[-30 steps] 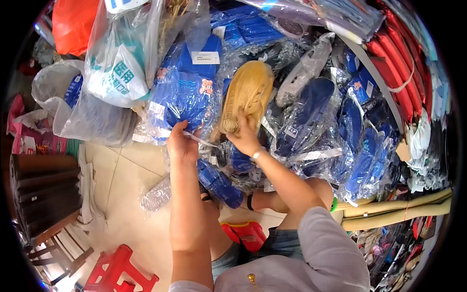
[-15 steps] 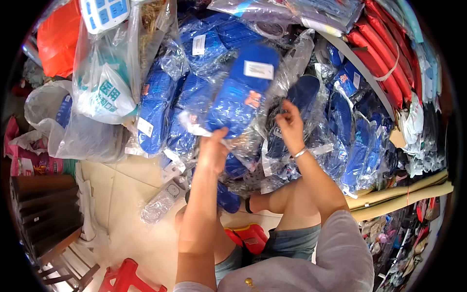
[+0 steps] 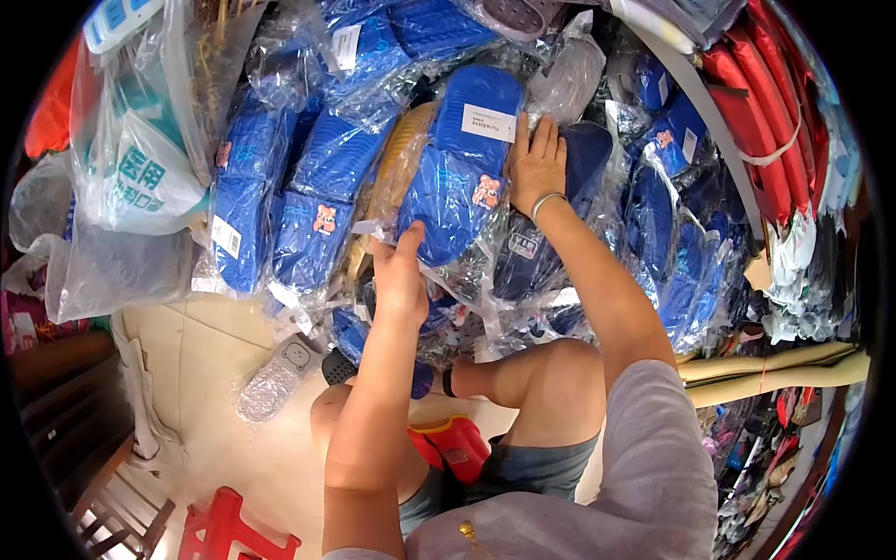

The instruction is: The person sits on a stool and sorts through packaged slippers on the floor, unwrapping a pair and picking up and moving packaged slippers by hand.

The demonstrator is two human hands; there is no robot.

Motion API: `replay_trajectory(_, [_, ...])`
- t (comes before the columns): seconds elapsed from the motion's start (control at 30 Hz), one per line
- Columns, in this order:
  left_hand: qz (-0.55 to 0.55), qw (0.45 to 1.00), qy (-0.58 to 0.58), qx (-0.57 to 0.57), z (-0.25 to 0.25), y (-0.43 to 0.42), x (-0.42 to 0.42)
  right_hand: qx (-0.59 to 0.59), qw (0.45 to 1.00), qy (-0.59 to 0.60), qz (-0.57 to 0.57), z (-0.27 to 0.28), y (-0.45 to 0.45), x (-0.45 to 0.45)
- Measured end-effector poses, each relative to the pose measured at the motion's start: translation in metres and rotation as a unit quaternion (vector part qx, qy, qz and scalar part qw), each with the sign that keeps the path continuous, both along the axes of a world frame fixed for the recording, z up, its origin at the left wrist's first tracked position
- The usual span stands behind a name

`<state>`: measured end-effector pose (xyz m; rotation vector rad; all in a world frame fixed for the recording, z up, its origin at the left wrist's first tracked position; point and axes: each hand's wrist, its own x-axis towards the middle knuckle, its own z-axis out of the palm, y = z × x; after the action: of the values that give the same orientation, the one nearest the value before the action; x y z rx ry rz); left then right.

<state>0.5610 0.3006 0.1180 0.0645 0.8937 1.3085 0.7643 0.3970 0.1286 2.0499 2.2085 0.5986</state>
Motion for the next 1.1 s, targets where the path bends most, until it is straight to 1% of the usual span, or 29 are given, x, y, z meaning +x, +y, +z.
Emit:
replay_trajectory(0.07, [-0.020, 1.000, -0.015, 0.012, -0.002, 0.001, 0.003, -0.011, 1.000, 0.013, -0.002, 0.013, 0.005, 0.004])
replay_trajectory(0.1, [-0.022, 1.000, -0.015, 0.014, -0.003, 0.002, 0.004, -0.013, 0.998, 0.052, -0.031, 0.038, 0.008, 0.004])
replay_trajectory(0.13, [-0.026, 0.999, -0.032, 0.012, -0.005, 0.003, 0.004, 0.080, 0.997, 0.004, 0.007, 0.051, 0.015, 0.021])
replay_trajectory(0.17, [-0.028, 0.998, -0.050, 0.011, -0.006, 0.003, 0.004, 0.092, 0.995, 0.021, -0.041, 0.072, 0.025, 0.039])
replay_trajectory(0.2, [-0.028, 0.998, -0.051, 0.012, -0.008, 0.004, 0.005, 0.100, 0.990, 0.053, -0.079, 0.083, 0.035, 0.075])
replay_trajectory(0.23, [-0.020, 0.999, -0.047, 0.018, -0.011, 0.005, 0.006, 0.161, 0.977, 0.123, -0.072, 0.082, 0.043, 0.125])
replay_trajectory(0.27, [-0.011, 0.999, -0.042, 0.025, -0.011, 0.006, 0.008, 0.128, 0.956, 0.234, -0.119, 0.098, 0.041, 0.147])
replay_trajectory(0.33, [-0.002, 1.000, -0.025, 0.015, -0.008, 0.008, 0.011, 0.140, 0.957, 0.253, 0.009, 0.109, 0.021, 0.147])
replay_trajectory(0.37, [0.001, 1.000, -0.006, 0.015, -0.010, 0.009, 0.013, 0.082, 0.886, 0.457, 0.014, 0.101, 0.007, 0.133])
replay_trajectory(0.4, [0.002, 1.000, 0.014, 0.015, -0.012, 0.010, 0.016, 0.020, 0.769, 0.639, 0.016, 0.093, -0.012, 0.093])
replay_trajectory(0.43, [0.001, 1.000, 0.017, 0.013, -0.008, 0.010, 0.016, -0.016, 0.668, 0.743, -0.040, 0.087, -0.033, 0.051])
replay_trajectory(0.47, [0.007, 1.000, 0.022, -0.005, -0.001, 0.011, 0.014, -0.053, 0.548, 0.830, -0.094, 0.079, -0.046, 0.014])
replay_trajectory(0.5, [0.014, 0.999, 0.028, -0.024, 0.002, 0.012, 0.013, -0.109, 0.419, 0.884, -0.178, 0.060, -0.049, -0.007])
replay_trajectory(0.53, [0.013, 0.999, 0.034, -0.027, -0.002, 0.013, 0.010, -0.163, 0.276, 0.911, -0.259, 0.038, -0.052, -0.022])
replay_trajectory(0.6, [0.052, 0.998, 0.017, 0.029, -0.012, 0.015, -0.005, -0.108, 0.282, 0.907, -0.293, -0.003, -0.044, -0.036])
replay_trajectory(0.63, [0.049, 0.998, 0.028, 0.040, -0.011, 0.016, -0.015, -0.055, 0.253, 0.923, -0.285, -0.015, -0.037, -0.040])
replay_trajectory(0.67, [0.046, 0.997, 0.038, 0.054, -0.007, 0.018, -0.024, -0.057, 0.251, 0.924, -0.285, -0.025, -0.029, -0.039])
replay_trajectory(0.7, [0.079, 0.994, 0.041, 0.067, -0.003, 0.021, -0.028, -0.029, 0.186, 0.933, -0.308, -0.036, -0.021, -0.036])
replay_trajectory(0.73, [0.077, 0.994, 0.043, 0.069, 0.000, 0.022, -0.029, 0.000, 0.120, 0.937, -0.328, -0.038, -0.012, -0.035])
replay_trajectory(0.77, [0.076, 0.992, 0.063, 0.073, 0.002, 0.022, -0.029, 0.011, 0.096, 0.937, -0.336, -0.040, -0.005, -0.032])
replay_trajectory(0.8, [0.075, 0.991, 0.081, 0.077, 0.003, 0.022, -0.030, 0.015, 0.095, 0.938, -0.333, -0.032, -0.002, -0.033])
replay_trajectory(0.87, [0.060, 0.992, 0.086, 0.069, -0.017, 0.021, -0.030, 0.050, 0.021, 0.925, -0.375, -0.009, 0.002, -0.036])
replay_trajectory(0.9, [0.055, 0.994, 0.077, 0.047, -0.019, 0.021, -0.028, 0.016, 0.051, 0.932, -0.359, -0.023, 0.003, -0.031])
replay_trajectory(0.93, [0.053, 0.996, 0.068, 0.026, -0.019, 0.022, -0.028, 0.017, 0.054, 0.932, -0.357, -0.023, 0.005, -0.025])
replay_trajectory(0.97, [0.050, 0.997, 0.046, 0.047, -0.018, 0.021, -0.026, -0.073, 0.035, 0.975, -0.208, -0.022, 0.006, -0.016])
replay_trajectory(1.0, [0.055, 0.997, 0.044, 0.042, -0.015, 0.020, -0.027, -0.162, 0.012, 0.985, -0.058, -0.022, 0.004, -0.008])
replay_trajectory(1.03, [0.046, 0.997, 0.048, 0.044, -0.011, 0.020, -0.028, -0.120, 0.028, 0.989, -0.085, 0.004, 0.005, -0.011])
replay_trajectory(1.07, [0.036, 0.997, 0.052, 0.050, -0.009, 0.020, -0.028, -0.075, 0.044, 0.990, -0.109, 0.041, 0.008, -0.016])
replay_trajectory(1.1, [0.035, 0.995, 0.080, 0.039, -0.007, 0.020, -0.027, -0.074, 0.074, 0.992, -0.077, 0.061, 0.011, -0.009])
